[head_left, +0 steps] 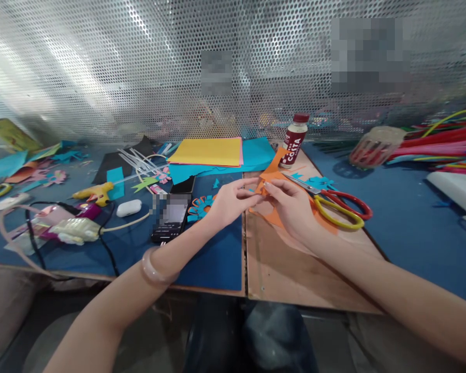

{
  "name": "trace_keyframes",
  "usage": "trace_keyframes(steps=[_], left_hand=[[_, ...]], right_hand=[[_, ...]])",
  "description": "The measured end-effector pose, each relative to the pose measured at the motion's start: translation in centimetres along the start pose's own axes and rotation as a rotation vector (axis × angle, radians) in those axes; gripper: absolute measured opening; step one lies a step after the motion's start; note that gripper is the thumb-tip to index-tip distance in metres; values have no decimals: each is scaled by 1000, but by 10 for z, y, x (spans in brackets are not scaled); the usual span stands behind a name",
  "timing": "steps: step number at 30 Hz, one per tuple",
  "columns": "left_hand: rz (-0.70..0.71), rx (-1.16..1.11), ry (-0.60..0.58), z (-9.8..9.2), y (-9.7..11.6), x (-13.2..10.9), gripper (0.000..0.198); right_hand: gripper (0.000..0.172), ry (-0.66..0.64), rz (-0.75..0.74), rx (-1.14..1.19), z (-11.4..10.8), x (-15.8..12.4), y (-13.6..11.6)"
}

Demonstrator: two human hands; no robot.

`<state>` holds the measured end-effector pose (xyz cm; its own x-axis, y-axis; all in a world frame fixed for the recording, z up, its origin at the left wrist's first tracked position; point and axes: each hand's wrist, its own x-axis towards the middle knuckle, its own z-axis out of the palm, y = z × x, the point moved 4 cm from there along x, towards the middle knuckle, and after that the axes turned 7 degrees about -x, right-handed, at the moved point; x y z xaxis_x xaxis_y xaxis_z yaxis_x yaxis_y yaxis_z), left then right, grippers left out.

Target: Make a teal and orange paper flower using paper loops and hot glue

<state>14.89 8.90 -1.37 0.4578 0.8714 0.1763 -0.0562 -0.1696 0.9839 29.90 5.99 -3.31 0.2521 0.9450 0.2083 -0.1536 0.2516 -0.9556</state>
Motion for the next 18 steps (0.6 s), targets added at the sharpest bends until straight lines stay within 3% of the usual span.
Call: trace_keyframes(steps=[4, 13, 18], left_hand=[[-12, -81, -5, 1, -4, 3, 40], [-5, 5, -83, 6, -1, -2, 16], [-25, -21, -121, 8, -1, -2, 18]], right_hand=[[22, 7, -4, 8, 0, 0, -1], [24, 8, -2, -10, -1, -2, -1], [25, 37, 19, 9, -2, -1, 2]])
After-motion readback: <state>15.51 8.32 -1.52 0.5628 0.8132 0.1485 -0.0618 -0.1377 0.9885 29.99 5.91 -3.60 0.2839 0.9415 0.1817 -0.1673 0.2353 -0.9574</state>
